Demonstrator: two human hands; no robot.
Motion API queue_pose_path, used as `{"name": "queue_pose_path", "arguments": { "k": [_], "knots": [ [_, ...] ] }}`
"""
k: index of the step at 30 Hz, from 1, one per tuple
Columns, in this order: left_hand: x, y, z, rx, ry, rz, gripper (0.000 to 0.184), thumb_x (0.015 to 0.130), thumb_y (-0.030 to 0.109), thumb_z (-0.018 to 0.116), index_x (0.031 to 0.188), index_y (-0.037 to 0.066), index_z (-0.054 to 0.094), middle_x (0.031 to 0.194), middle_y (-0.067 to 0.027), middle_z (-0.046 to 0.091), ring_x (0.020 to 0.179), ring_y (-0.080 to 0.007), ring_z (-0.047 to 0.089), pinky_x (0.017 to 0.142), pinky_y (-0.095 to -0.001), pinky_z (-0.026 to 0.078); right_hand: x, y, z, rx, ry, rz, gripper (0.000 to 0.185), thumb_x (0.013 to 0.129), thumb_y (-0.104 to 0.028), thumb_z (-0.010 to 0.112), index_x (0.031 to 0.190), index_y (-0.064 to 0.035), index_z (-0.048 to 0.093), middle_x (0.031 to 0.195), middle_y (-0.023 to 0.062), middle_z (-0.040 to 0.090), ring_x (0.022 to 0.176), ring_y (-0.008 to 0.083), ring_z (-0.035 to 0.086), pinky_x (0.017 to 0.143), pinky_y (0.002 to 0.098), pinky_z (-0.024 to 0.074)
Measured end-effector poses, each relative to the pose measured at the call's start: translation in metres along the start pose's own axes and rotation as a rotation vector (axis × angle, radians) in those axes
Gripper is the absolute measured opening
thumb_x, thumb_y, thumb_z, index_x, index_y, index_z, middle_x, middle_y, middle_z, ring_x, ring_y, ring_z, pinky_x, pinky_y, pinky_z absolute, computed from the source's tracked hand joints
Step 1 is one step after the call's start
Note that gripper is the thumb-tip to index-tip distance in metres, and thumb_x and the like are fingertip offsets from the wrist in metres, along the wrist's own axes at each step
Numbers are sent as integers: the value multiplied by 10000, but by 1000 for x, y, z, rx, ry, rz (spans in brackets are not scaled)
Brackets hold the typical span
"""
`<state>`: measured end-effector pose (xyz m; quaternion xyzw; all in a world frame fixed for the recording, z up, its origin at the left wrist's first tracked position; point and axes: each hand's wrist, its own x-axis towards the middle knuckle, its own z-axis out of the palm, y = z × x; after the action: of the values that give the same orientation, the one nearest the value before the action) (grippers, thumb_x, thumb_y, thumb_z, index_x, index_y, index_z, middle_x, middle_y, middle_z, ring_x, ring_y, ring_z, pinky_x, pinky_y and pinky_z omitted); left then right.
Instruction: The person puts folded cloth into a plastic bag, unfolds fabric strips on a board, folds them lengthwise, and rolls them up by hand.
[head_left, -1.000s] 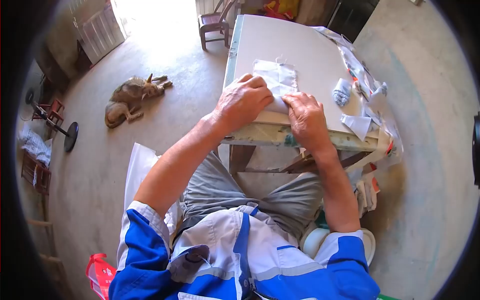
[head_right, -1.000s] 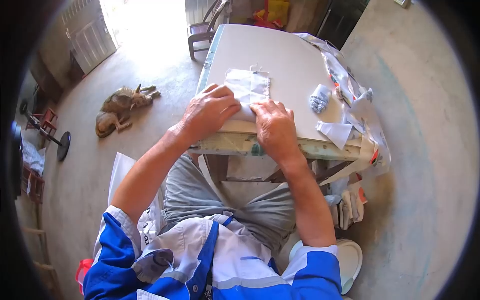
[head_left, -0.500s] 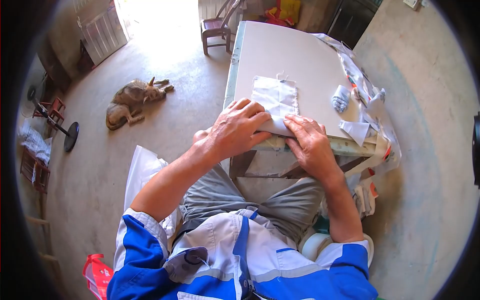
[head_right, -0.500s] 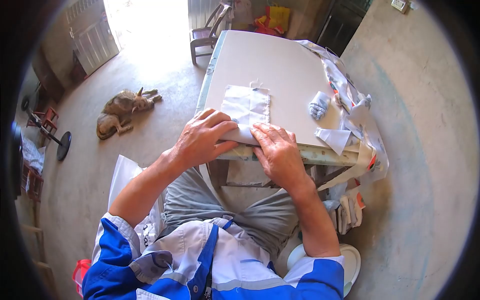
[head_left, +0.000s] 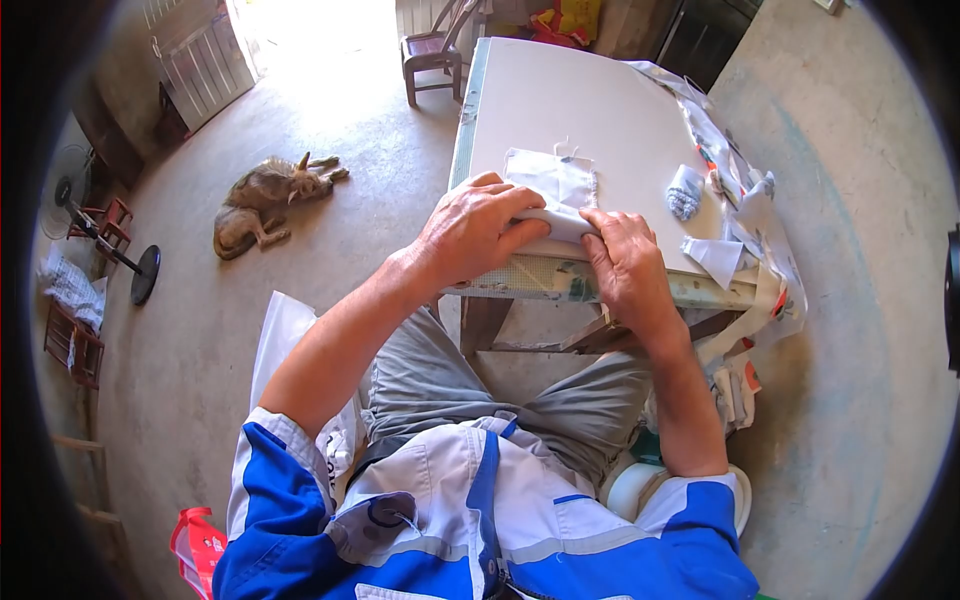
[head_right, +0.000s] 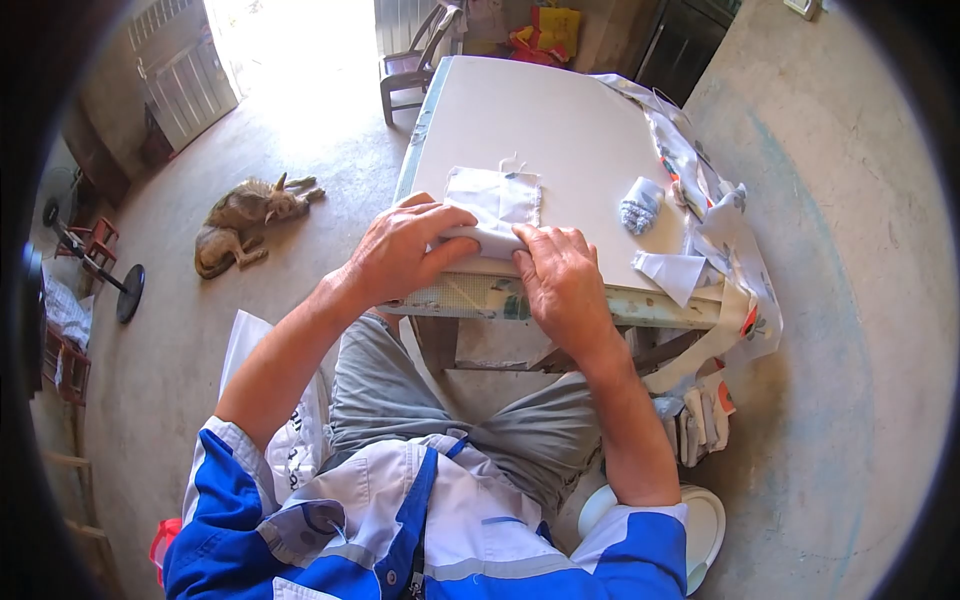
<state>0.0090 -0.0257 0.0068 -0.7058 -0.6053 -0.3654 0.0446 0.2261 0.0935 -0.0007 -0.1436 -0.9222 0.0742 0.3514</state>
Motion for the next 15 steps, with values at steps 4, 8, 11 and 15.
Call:
{"name": "queue_pose_path", "arguments": {
  "k": [4,8,11,15],
  "knots": [
    [6,-2,3,-29,-9,-38,286,975,306,692,1143,78,731,1092,-151,750,1044,-332,686,964,-445,525,6,8,6,9,2,34,300,998,-156,639,1262,-16,663,1050,169,704,1005,359,632,900,469,485],
    [10,-10,4,11,-56,-80,332,988,343,666,1192,89,732,1129,-166,741,1087,-341,676,993,-454,505,11,11,12,34,39,64,309,994,-155,646,1269,-15,661,1027,181,702,983,369,636,882,478,501],
    [14,-9,0,52,-107,-124,357,988,363,661,1219,101,734,1116,-165,736,1105,-344,668,995,-458,503,14,10,15,66,47,112,315,989,-146,653,1280,-25,660,1041,179,699,990,369,637,874,478,507],
    [15,-10,7,184,-13,-137,346,979,346,679,1221,106,737,1084,-131,727,1084,-343,661,990,-457,508,16,5,17,24,100,121,293,974,-130,670,1250,-34,684,1124,148,700,1057,350,638,911,466,500]
  ]
}}
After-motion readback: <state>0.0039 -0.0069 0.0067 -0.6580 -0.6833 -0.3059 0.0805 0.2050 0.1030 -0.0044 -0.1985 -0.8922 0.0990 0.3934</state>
